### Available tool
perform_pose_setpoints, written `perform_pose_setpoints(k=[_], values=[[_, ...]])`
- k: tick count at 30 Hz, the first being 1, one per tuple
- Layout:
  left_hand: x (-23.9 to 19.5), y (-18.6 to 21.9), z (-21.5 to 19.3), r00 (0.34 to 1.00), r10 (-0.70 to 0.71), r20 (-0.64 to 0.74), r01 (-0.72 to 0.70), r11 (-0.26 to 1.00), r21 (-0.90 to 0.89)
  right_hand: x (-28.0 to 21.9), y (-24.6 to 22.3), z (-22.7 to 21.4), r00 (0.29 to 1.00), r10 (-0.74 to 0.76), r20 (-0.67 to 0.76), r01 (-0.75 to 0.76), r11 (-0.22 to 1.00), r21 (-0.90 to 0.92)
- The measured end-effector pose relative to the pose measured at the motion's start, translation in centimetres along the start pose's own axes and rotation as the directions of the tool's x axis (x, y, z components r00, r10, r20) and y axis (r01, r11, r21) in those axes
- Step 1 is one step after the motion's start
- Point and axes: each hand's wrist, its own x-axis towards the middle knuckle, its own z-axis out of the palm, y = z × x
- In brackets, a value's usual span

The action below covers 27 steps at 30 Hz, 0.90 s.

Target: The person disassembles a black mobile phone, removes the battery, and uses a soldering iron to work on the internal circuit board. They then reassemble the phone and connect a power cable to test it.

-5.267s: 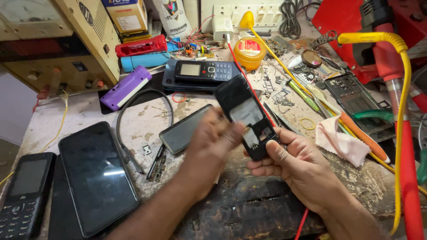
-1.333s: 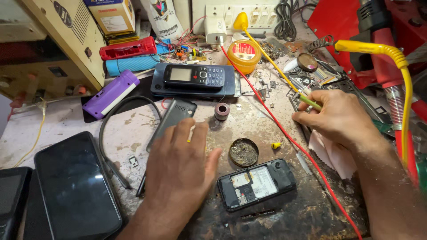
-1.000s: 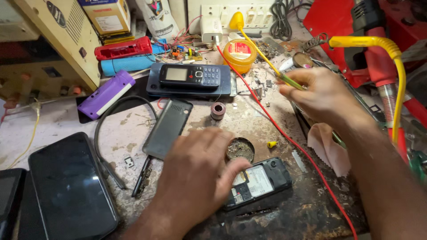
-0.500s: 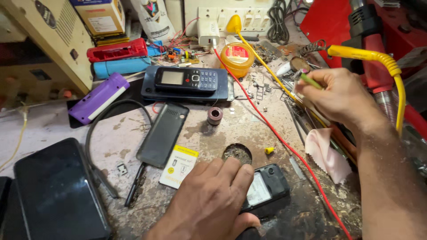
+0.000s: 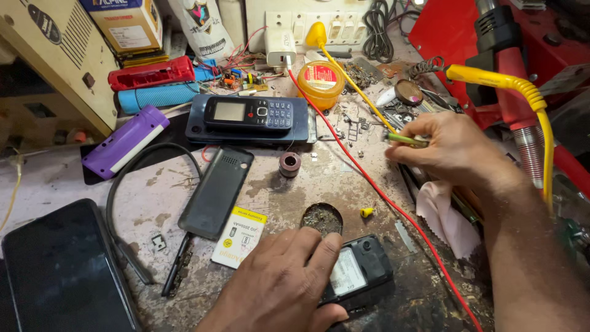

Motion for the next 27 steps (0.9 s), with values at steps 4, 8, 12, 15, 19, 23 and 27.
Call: perform_pose_setpoints(k=[4, 8, 12, 15, 19, 23, 27], values=[[0.0, -0.3, -0.2, 0.999, 0.002, 0.045, -0.003, 1.000, 0.016, -0.1, -0.4, 1.1, 0.994, -0.109, 0.017, 0.109, 0.994, 0.025], [0.0, -0.1, -0.1, 1.000, 0.031, 0.000, -0.031, 0.998, 0.059, 0.8, -1.1, 1.5, 0.965, -0.207, -0.162, 0.170, 0.962, -0.213], [0.2, -0.1, -0.2, 0.999, 0.022, 0.036, -0.025, 0.995, 0.096, 1.3, -1.1, 2.4, 0.993, -0.051, -0.106, 0.031, 0.983, -0.182], [0.1, 0.0, -0.4, 0.998, 0.061, -0.014, -0.059, 0.990, 0.130, 1.4, -0.7, 2.2, 0.989, -0.105, -0.107, 0.083, 0.978, -0.192], [0.0, 0.2, -0.6, 0.998, 0.056, -0.018, -0.054, 0.994, 0.094, 1.5, 0.1, 2.4, 0.992, 0.010, -0.124, -0.027, 0.989, -0.143], [0.0, 0.1, -0.9, 0.992, 0.089, -0.091, -0.082, 0.994, 0.075, 1.7, 0.4, 2.3, 0.987, -0.156, -0.042, 0.155, 0.987, -0.038], [0.1, 0.5, -0.8, 0.997, 0.054, -0.060, -0.053, 0.998, 0.019, 0.8, 0.3, 1.3, 0.963, -0.133, -0.232, 0.174, 0.971, 0.165]])
